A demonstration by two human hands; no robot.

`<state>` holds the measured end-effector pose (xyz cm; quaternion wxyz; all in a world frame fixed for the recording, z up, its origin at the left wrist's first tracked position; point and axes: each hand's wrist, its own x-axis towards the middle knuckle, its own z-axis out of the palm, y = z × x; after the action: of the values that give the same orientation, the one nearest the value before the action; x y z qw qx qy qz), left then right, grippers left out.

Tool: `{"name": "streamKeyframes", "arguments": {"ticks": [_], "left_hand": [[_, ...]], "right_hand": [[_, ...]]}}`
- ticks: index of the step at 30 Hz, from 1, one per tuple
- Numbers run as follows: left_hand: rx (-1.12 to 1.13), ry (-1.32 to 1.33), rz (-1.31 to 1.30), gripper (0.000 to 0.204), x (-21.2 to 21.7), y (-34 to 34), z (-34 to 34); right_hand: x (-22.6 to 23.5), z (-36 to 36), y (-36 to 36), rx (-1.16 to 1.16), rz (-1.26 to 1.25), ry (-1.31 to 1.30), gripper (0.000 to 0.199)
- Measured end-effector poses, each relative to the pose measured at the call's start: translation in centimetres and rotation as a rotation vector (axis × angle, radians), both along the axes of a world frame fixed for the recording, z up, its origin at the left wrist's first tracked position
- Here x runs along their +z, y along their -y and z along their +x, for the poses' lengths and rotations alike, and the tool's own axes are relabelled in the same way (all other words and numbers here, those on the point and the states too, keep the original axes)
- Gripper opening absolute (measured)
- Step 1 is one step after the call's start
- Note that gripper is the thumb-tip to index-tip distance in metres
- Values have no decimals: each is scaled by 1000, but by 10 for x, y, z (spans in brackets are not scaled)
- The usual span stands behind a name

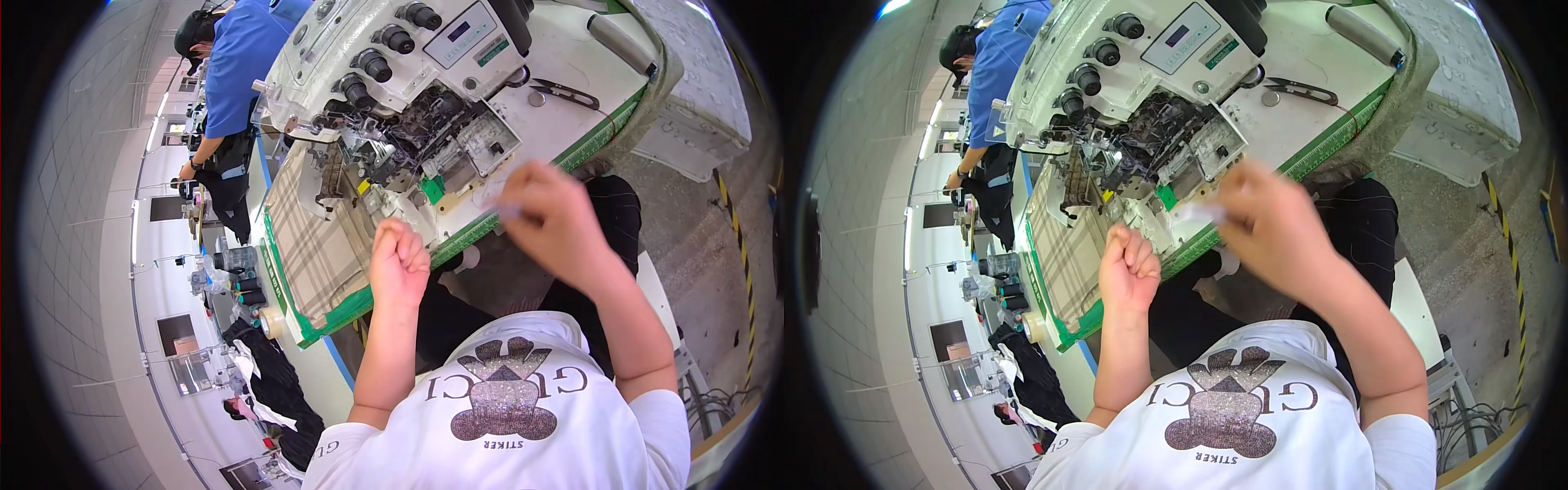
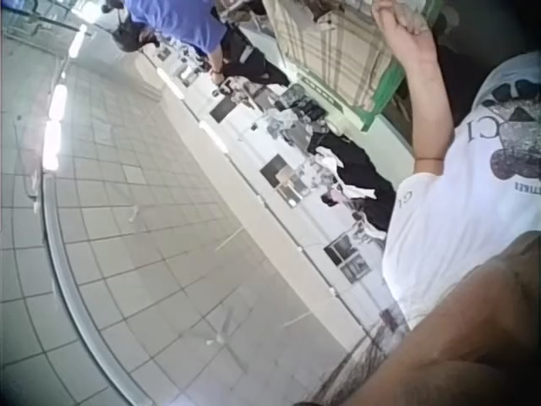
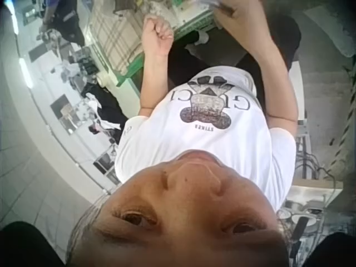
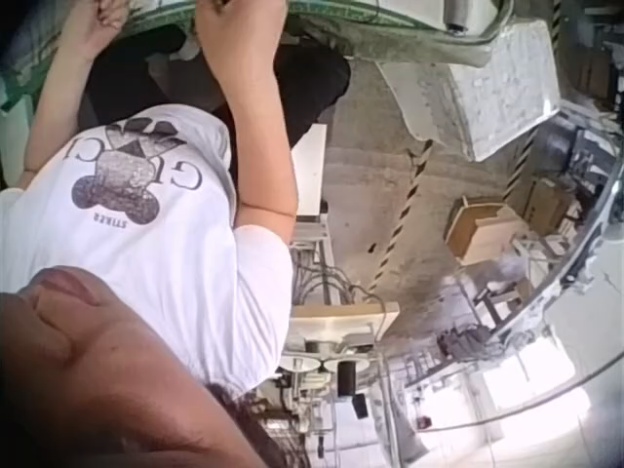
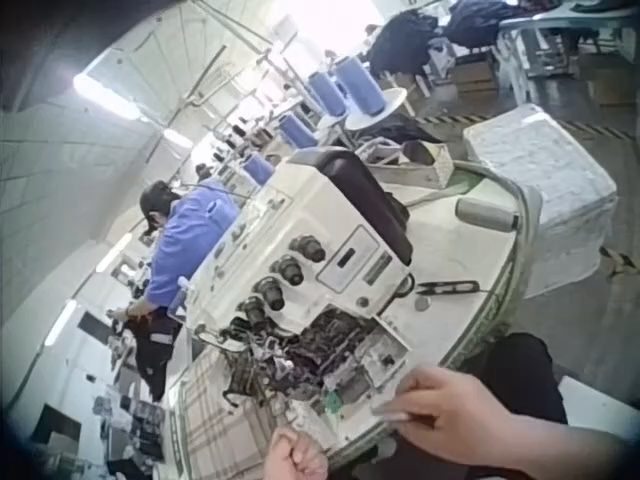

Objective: Threading an industrial sewing machine using tweezers for precision.

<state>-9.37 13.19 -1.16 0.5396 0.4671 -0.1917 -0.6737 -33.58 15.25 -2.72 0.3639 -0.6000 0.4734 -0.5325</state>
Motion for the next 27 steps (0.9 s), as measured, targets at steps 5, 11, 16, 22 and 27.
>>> {"name": "streamKeyframes", "arguments": {"ticks": [5, 11, 16, 22, 27], "left_hand": [[-64, 57, -190, 16, -4, -31, 19], [-129, 87, -299, 18, -7, -48, 29], [-192, 92, -350, 19, -9, -53, 35], [-240, 154, -399, 18, -10, -53, 39], [-230, 122, -368, 18, -11, -55, 39]], "right_hand": [[9, 11, 85, -257, -51, -112, 18], [1, 51, 134, -333, 1, -372, 12], [-4, 60, 141, -377, 63, -364, 16], [-6, 44, 138, -178, 158, -66, 18], [2, 15, 123, 72, 152, 260, 11]]}}
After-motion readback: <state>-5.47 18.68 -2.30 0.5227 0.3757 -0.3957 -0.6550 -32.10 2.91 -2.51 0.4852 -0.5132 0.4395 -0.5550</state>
